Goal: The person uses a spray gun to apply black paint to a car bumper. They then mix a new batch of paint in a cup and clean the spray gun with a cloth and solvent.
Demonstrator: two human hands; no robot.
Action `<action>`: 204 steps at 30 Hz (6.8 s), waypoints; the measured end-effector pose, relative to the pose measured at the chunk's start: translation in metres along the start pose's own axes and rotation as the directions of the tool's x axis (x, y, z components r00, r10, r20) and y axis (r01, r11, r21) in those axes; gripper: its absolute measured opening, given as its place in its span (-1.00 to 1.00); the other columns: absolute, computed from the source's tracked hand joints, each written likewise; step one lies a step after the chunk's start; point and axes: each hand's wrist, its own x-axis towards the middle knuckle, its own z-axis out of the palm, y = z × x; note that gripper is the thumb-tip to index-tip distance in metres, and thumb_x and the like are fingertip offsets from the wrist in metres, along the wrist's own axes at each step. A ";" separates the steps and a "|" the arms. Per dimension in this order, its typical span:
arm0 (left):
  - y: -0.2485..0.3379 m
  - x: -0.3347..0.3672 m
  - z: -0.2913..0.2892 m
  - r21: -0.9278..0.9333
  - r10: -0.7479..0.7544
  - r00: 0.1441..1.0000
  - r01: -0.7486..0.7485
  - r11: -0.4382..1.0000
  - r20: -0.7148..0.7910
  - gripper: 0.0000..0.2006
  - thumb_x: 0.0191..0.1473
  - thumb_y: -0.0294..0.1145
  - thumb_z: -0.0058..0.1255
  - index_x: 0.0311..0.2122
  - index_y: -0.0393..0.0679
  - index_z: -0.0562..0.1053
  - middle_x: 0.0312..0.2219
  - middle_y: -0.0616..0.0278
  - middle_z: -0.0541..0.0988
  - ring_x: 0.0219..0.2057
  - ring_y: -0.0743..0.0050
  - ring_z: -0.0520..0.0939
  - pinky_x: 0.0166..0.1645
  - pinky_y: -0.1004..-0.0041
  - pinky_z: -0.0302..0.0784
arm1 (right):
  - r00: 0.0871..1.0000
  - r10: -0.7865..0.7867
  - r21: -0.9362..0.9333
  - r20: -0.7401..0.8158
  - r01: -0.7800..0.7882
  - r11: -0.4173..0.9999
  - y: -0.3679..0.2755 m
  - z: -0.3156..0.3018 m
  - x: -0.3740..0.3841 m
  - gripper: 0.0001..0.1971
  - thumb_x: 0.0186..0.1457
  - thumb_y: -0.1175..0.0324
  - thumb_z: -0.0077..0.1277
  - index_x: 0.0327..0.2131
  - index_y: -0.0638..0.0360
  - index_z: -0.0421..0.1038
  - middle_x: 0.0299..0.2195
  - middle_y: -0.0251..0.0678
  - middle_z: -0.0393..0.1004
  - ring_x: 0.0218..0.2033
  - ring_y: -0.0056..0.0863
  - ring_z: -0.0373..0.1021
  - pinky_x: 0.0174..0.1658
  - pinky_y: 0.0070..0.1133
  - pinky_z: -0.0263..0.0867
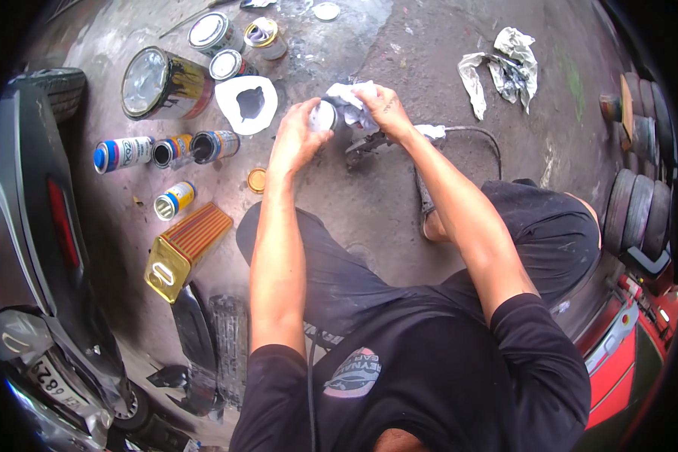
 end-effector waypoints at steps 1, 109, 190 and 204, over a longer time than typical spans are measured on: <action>0.002 0.000 -0.001 -0.007 -0.018 1.000 0.017 1.000 -0.021 -0.19 -0.05 -0.30 0.39 0.34 -0.19 0.34 0.20 -0.14 0.50 0.18 0.03 0.58 0.26 0.25 0.46 | 0.999 0.010 0.053 -0.051 -0.007 0.999 0.002 -0.002 -0.001 -0.63 0.22 0.13 0.18 -0.12 0.28 0.60 -0.31 -0.33 0.64 -0.29 -0.58 0.48 -0.16 -0.52 0.39; 0.102 0.009 0.034 -0.476 0.203 0.979 -0.181 0.861 -0.005 -0.09 -0.22 -0.35 0.53 0.33 -0.17 0.40 -0.06 0.27 0.55 -0.19 0.50 0.60 -0.09 0.43 0.59 | 0.983 -0.183 0.028 0.007 0.183 0.983 -0.119 -0.063 -0.063 -0.73 0.14 0.20 0.23 -0.25 0.20 0.51 -0.34 -0.39 0.54 -0.32 -0.65 0.43 -0.27 -0.56 0.38; 0.105 0.017 0.034 -0.521 0.281 0.940 -0.145 0.841 0.193 -0.15 -0.12 -0.31 0.52 0.33 -0.12 0.40 0.10 0.01 0.54 -0.05 0.45 0.63 0.00 0.35 0.60 | 1.000 0.001 0.451 -0.022 0.009 0.892 -0.102 -0.083 -0.093 -0.79 0.18 0.35 0.15 -0.17 0.25 0.46 -0.25 -0.28 0.56 -0.31 -0.54 0.52 -0.24 -0.54 0.49; 0.098 0.012 0.040 -0.557 0.355 0.931 -0.255 0.791 0.079 -0.08 -0.15 -0.28 0.53 0.37 -0.09 0.35 0.12 -0.03 0.51 -0.08 0.38 0.66 -0.07 0.34 0.65 | 1.000 0.005 0.486 -0.020 0.005 0.874 -0.116 -0.075 -0.103 -0.82 0.16 0.40 0.12 -0.19 0.26 0.46 -0.28 -0.30 0.56 -0.33 -0.56 0.53 -0.28 -0.57 0.49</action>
